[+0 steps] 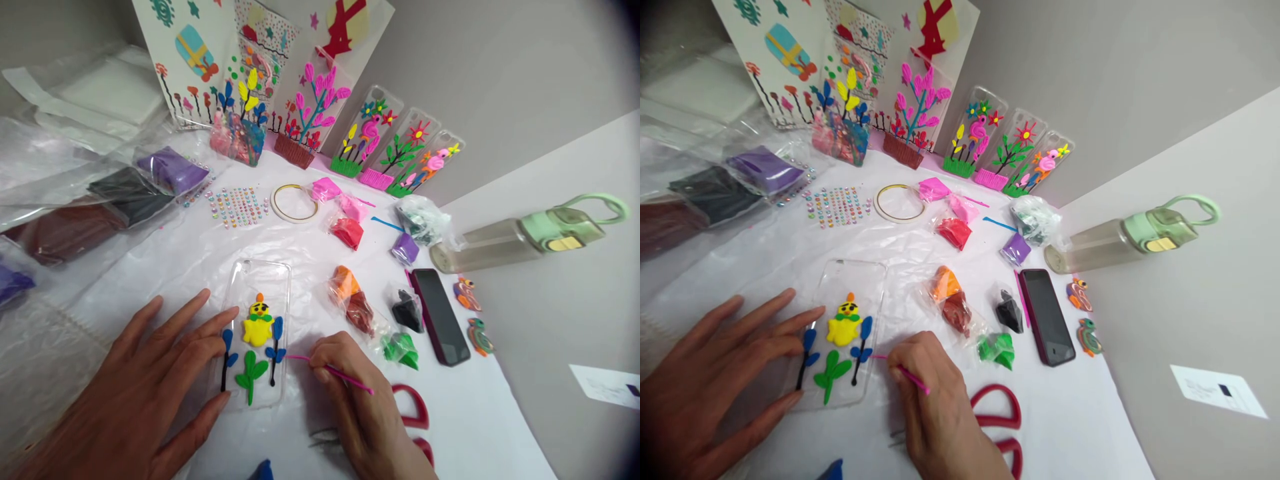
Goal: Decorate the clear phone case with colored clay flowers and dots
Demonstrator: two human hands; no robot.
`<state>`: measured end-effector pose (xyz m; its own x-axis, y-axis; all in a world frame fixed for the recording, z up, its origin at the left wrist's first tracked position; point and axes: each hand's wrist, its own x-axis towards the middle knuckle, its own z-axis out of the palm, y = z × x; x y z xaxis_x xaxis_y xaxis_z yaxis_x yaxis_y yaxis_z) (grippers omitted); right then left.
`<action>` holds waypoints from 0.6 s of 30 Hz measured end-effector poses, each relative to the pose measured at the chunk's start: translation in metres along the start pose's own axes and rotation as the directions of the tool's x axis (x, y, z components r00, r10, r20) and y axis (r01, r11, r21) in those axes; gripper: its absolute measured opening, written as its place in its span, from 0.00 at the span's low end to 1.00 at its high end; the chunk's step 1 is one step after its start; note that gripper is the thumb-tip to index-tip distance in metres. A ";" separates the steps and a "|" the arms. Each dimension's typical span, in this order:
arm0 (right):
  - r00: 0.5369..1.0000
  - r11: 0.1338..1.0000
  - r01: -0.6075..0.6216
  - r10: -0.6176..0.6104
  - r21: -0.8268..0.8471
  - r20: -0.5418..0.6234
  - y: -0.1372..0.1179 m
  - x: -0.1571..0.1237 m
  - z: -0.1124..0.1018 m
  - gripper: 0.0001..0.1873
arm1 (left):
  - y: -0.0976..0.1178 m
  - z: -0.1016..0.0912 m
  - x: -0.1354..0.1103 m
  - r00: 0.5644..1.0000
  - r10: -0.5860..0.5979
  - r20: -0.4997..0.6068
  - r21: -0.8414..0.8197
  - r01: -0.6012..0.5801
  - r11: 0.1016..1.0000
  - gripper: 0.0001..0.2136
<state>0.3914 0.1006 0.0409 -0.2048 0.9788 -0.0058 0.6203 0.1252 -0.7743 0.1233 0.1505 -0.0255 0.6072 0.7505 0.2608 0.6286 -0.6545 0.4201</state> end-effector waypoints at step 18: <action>0.963 0.996 -0.085 0.083 0.003 -0.257 -0.011 -0.030 -0.016 0.04 | 0.003 -0.002 0.003 1.000 -0.012 -0.005 0.013 0.012 1.000 0.10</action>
<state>0.4027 0.0723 0.0594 0.0494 0.9945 0.0928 0.6329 0.0407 -0.7731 0.1264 0.1510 -0.0214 0.5977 0.7584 0.2599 0.6417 -0.6469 0.4121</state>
